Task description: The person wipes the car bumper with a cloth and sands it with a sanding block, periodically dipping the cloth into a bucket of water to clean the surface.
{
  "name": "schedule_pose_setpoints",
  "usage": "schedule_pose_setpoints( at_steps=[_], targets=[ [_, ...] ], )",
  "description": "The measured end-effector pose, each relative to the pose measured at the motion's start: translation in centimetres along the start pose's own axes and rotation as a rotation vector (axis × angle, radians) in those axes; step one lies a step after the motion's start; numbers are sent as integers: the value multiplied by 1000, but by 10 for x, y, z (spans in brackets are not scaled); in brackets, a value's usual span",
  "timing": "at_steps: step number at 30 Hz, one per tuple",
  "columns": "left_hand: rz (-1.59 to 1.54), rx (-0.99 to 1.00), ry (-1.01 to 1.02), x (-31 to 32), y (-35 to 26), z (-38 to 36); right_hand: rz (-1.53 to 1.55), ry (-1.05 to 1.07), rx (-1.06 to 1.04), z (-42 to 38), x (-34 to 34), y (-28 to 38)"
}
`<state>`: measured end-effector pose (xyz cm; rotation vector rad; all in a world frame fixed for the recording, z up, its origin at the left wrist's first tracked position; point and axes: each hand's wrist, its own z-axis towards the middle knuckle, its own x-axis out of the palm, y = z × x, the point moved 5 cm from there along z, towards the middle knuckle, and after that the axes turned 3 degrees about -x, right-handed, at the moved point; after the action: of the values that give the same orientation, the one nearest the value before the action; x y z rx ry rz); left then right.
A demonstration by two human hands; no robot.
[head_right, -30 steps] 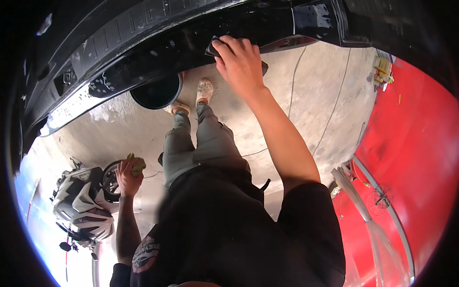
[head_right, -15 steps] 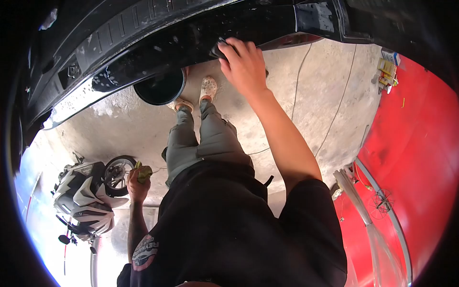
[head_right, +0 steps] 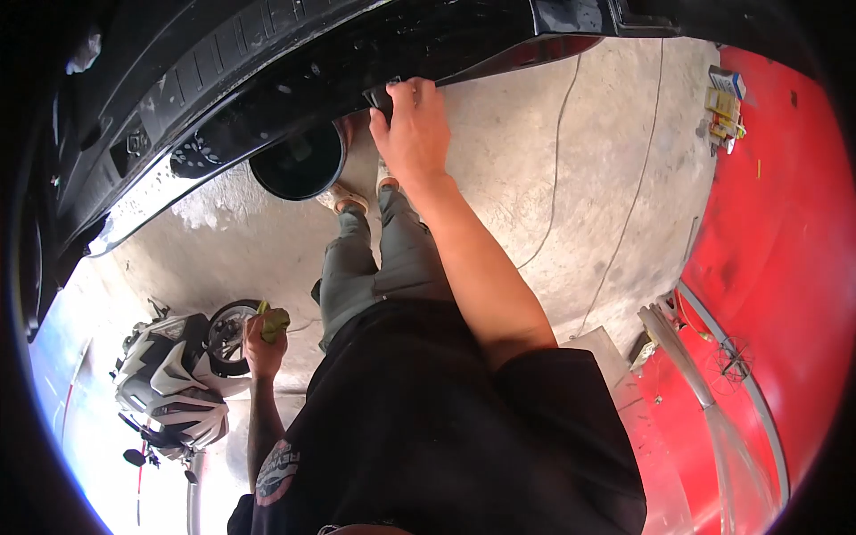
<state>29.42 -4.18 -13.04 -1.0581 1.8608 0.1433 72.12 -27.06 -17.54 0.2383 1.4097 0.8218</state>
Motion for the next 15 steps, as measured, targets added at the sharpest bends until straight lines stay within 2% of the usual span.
schedule_pose_setpoints(
  at_steps=[4,5,11,15],
  targets=[
    [-22,8,22,-4,3,-2,-78,-81,19,33,3,0],
    [-10,2,22,-6,5,-3,-64,-66,94,32,2,4],
    [-28,41,15,-15,25,-2,-21,-86,108,-6,7,14],
    [-2,84,0,-18,40,0,-160,-131,-32,29,2,9]
  ],
)
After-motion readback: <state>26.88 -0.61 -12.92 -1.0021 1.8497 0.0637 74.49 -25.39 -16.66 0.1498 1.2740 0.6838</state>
